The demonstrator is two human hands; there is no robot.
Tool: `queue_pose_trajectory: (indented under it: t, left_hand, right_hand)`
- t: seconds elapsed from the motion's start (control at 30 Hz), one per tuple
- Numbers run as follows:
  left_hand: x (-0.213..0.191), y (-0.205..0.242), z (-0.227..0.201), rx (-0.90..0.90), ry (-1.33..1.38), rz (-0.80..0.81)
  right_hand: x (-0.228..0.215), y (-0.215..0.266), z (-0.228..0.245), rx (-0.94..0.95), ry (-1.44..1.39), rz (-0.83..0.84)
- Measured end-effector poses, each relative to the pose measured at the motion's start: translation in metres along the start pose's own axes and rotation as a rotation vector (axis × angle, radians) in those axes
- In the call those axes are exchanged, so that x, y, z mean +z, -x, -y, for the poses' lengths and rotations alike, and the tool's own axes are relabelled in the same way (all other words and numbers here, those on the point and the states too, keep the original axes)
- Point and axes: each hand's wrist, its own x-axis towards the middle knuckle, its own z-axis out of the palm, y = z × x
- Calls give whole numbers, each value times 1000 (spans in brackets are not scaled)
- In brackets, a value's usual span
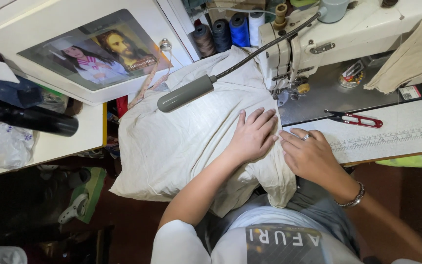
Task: Trimming excess threads from a garment using thread nippers at a sewing workstation.
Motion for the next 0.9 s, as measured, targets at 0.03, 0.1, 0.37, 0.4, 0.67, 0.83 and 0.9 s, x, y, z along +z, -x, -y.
queue_pose_trajectory:
  t: [0.03,0.1,0.37,0.4,0.67,0.83,0.9]
  left_hand:
    - [0,-1,2,1,2,0]
    - [2,0,5,7,30,10]
    - [10,-4,10,-8,102,6]
    - [10,-5,9,-6,97,4]
    - [11,-10,13,-25,97,-1]
    - [19,-20,25,-32,92,-14]
    - [22,-25,30,-33,86,-18]
  right_hand:
    - [0,0,-1,1,1,1]
    - [-1,0,-1,7,-2,24]
    - [2,2,-2,32,-1,20]
    - [3,2,-2,33,2,17]
    - [6,0,-6,25,41,-21]
    - [14,-8,-12,8,105,-78]
    - [16,-12,-15,-11,126,-109]
